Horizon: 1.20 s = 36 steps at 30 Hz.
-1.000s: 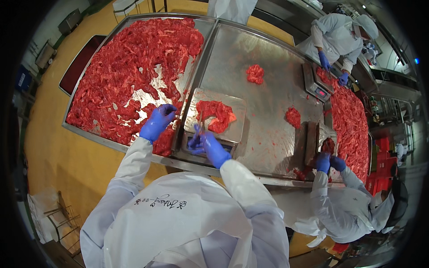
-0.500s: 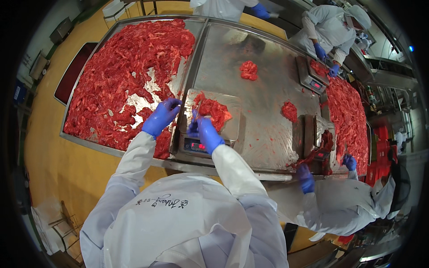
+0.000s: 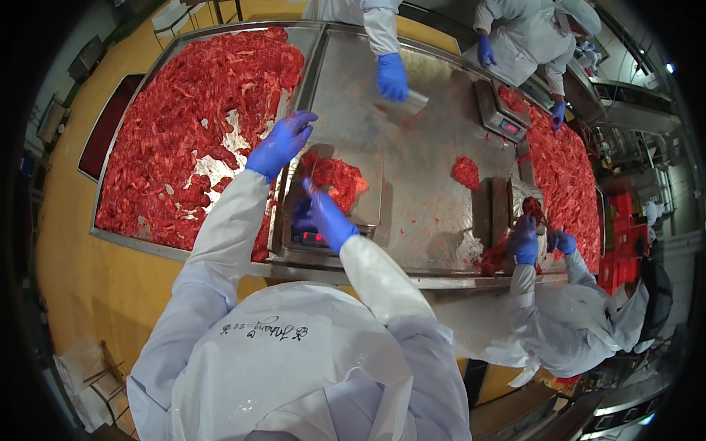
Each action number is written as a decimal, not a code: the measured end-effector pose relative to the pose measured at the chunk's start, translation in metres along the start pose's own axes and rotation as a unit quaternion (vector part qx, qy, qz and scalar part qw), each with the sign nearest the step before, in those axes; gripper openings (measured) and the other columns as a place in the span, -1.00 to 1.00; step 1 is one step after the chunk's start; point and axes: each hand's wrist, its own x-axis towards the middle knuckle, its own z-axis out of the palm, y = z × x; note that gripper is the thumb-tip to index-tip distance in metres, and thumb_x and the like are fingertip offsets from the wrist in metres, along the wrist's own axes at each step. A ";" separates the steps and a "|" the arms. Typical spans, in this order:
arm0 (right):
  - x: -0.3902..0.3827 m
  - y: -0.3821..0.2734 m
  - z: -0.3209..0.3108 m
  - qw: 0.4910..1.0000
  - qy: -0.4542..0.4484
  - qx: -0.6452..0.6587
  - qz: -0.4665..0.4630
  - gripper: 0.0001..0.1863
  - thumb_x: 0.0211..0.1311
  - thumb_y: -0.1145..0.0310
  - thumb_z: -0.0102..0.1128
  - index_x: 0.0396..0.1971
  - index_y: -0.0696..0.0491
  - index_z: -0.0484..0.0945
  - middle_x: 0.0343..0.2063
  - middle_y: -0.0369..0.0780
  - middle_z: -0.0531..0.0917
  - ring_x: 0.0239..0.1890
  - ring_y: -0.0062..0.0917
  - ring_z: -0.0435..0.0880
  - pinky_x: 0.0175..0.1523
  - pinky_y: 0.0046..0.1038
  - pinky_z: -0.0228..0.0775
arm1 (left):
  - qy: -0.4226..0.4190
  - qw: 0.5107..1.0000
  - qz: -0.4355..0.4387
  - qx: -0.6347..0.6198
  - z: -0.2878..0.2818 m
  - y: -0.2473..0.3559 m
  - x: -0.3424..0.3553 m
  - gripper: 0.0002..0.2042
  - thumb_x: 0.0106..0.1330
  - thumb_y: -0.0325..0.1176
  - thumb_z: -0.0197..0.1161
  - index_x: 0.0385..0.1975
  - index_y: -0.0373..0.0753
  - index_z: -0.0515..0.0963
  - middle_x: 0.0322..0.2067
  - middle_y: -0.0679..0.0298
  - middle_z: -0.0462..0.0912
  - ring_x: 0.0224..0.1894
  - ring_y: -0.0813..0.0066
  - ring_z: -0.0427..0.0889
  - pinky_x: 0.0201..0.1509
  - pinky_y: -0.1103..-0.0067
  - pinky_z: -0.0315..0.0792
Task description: The person uses scissors to cut pieces of raw red meat on a digital scale. They repeatedly pick up meat, cut it into smaller portions, and place the pieces back onto the scale or a tray.
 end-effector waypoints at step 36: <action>0.003 -0.034 -0.111 0.885 0.076 -0.355 -0.291 -0.53 0.45 0.08 -0.16 0.03 0.16 0.48 0.05 -0.15 0.55 0.13 -0.46 0.45 0.26 -0.42 0.18 | -0.227 0.968 -0.014 0.109 0.014 0.042 -0.078 -0.19 0.24 0.16 0.13 0.28 -0.40 0.14 0.28 -0.15 0.19 0.39 -0.06 0.08 0.39 -0.04 -0.15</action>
